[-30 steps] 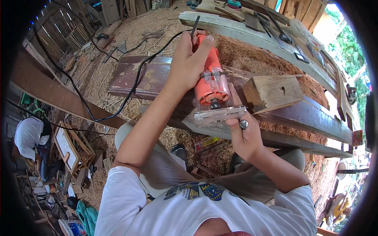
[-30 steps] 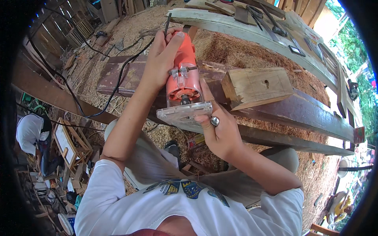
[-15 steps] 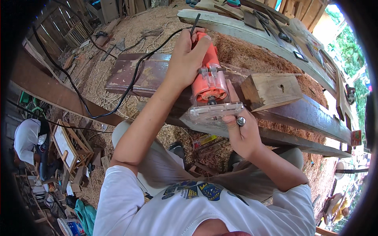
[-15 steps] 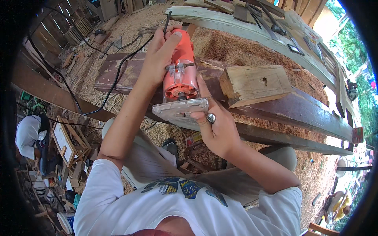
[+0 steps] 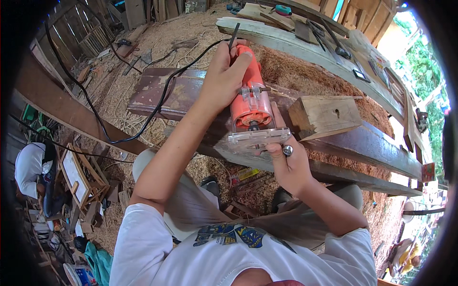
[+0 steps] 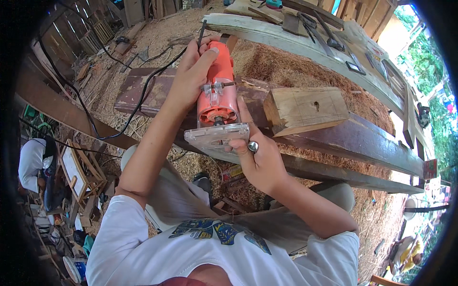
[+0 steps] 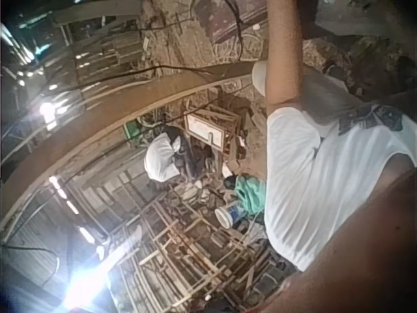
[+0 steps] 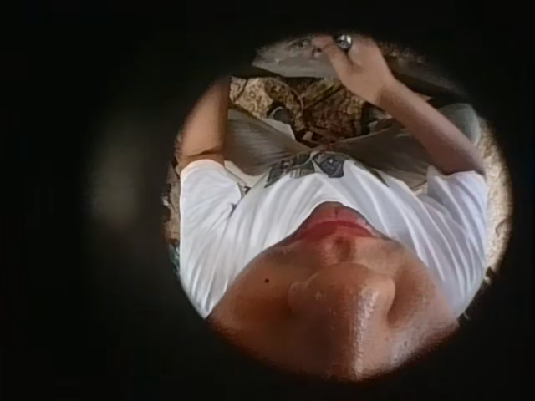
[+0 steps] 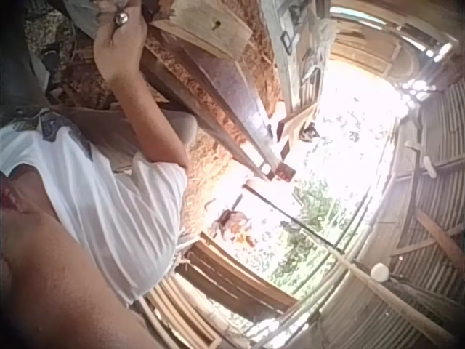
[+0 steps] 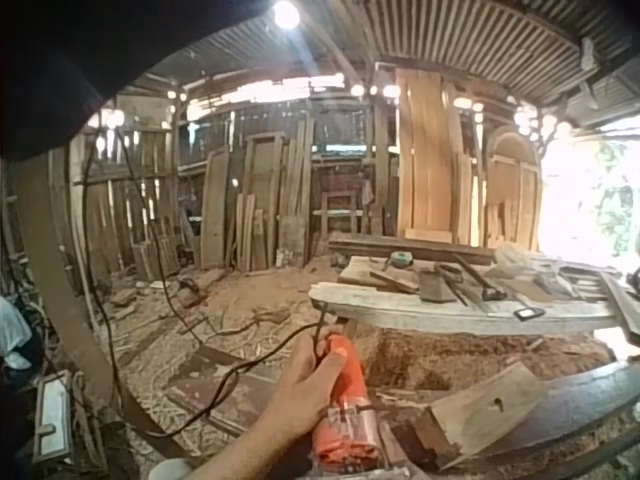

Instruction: The person is using a wrench and a small metal rod to loosen and tighten the collet on a handheld power router while sitting at a workbench.

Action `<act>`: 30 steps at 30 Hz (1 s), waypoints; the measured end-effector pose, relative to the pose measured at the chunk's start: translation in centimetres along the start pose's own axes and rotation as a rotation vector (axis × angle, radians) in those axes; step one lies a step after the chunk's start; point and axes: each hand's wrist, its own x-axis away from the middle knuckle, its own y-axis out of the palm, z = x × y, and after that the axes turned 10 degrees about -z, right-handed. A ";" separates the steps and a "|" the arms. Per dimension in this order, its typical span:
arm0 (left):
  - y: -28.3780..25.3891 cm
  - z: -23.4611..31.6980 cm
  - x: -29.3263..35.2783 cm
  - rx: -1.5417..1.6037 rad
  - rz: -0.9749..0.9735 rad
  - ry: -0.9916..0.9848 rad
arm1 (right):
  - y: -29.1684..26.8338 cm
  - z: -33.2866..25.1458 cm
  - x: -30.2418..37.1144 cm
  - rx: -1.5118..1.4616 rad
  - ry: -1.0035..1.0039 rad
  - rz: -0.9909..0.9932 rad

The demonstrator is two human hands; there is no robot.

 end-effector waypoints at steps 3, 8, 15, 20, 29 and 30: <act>0.2 -0.3 -0.2 0.041 0.054 0.059 | -0.2 0.4 -0.1 0.038 0.008 -0.010; 0.1 -0.5 -0.2 0.003 0.082 0.077 | -0.1 0.9 -0.4 -0.064 -0.063 -0.019; 0.6 0.3 0.2 0.012 0.139 0.070 | 0.0 1.6 -0.3 -0.235 -0.066 -0.048; 0.6 0.9 0.5 0.006 0.148 0.025 | -0.1 1.2 -0.2 -0.248 -0.038 -0.042; 0.5 0.3 0.3 0.020 0.143 0.067 | 1.2 1.0 -1.5 -0.266 -0.228 0.078; 0.5 0.3 0.3 0.021 0.143 0.067 | 1.3 0.8 -1.6 -0.311 -0.225 0.095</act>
